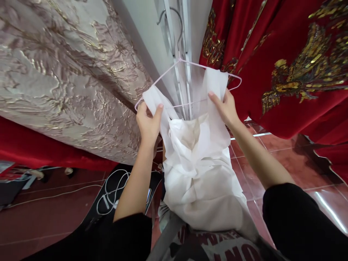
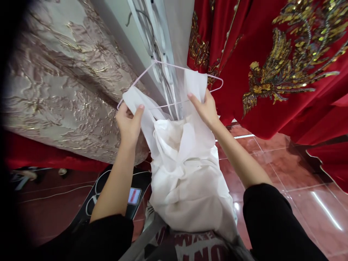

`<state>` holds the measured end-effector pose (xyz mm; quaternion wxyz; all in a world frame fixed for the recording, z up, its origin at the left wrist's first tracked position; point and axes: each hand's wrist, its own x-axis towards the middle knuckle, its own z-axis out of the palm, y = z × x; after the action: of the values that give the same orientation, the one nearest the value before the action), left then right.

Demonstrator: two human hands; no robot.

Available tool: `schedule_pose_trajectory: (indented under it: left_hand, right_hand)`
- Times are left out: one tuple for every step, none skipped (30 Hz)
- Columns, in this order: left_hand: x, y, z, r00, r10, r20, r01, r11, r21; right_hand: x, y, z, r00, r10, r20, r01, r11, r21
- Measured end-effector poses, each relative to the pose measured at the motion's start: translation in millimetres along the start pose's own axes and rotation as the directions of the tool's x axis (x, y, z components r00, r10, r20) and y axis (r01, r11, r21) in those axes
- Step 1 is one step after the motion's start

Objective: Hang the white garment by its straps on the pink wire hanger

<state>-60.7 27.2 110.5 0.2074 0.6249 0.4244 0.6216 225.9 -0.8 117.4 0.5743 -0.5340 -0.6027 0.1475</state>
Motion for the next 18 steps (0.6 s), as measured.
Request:
schedule_pose_trajectory:
  left_hand:
    - [4,2,0,1.000,0.000,0.003,0.000,0.999,0.033]
    - [7,4,0,1.000,-0.004,0.009,0.003,0.998,0.066]
    - [8,7,0,1.000,-0.010,0.011,0.009,0.995,0.102]
    - [9,10,-1,1.000,-0.017,0.008,0.016,0.990,0.142]
    - [8,14,-2,1.000,-0.023,0.000,0.022,0.982,0.189]
    - [7,17,-5,1.000,-0.025,-0.012,0.028,0.970,0.242]
    - [4,21,-7,0.999,-0.025,-0.023,0.030,0.956,0.292]
    - [2,25,-10,0.999,-0.021,-0.033,0.031,0.943,0.330]
    - [-1,29,-14,0.999,-0.016,-0.040,0.029,0.934,0.355]
    - [-3,31,-18,0.999,-0.009,-0.042,0.024,0.930,0.366]
    - [-6,34,-21,0.999,-0.002,-0.042,0.017,0.932,0.362]
    - [-7,36,-24,0.999,0.006,-0.040,0.008,0.939,0.343]
    - [-9,37,-25,0.999,0.010,-0.041,0.003,0.951,0.308]
    - [-10,38,-26,0.999,0.006,-0.047,0.007,0.967,0.255]
    - [-11,39,-26,0.998,-0.009,-0.060,0.020,0.984,0.179]
    - [-11,40,-25,0.996,-0.037,-0.077,0.043,0.996,0.082]
    - [-11,41,-24,0.992,-0.084,-0.095,0.081,0.996,-0.031]
    - [-10,43,-23,0.984,-0.152,-0.093,0.137,0.979,-0.151]
  right_hand:
    - [1,-1,-1,1.000,0.012,-0.008,-0.012,1.000,0.001]
    - [2,-3,-2,1.000,0.021,-0.018,-0.021,1.000,-0.009]
    - [2,-4,-3,0.999,0.025,-0.031,-0.026,0.999,-0.031]
    - [2,-5,-4,0.999,0.023,-0.046,-0.026,0.998,-0.060]
    - [2,-7,-5,0.998,0.015,-0.068,-0.022,0.996,-0.091]
    - [0,-8,-6,0.995,0.004,-0.097,-0.016,0.993,-0.117]
    - [-1,-10,-7,0.991,-0.008,-0.131,-0.010,0.990,-0.137]
    - [-3,-12,-8,0.985,-0.019,-0.169,-0.006,0.989,-0.148]
    - [-6,-14,-9,0.979,-0.028,-0.202,-0.003,0.989,-0.149]
    - [-8,-16,-9,0.974,-0.034,-0.225,0.002,0.990,-0.144]
    - [-10,-18,-9,0.970,-0.039,-0.240,0.007,0.991,-0.134]
    - [-12,-19,-10,0.968,-0.042,-0.246,0.013,0.993,-0.118]
    - [-13,-21,-10,0.969,-0.040,-0.244,0.017,0.996,-0.093]
    - [-13,-23,-11,0.971,-0.028,-0.236,0.015,0.998,-0.055]
    - [-12,-26,-12,0.975,-0.001,-0.223,0.001,1.000,-0.001]
    - [-11,-29,-13,0.979,0.043,-0.198,-0.030,0.997,0.068]
    - [-9,-33,-16,0.984,0.099,-0.150,-0.077,0.986,0.146]
    - [-7,-38,-19,0.984,0.159,-0.080,-0.138,0.965,0.222]
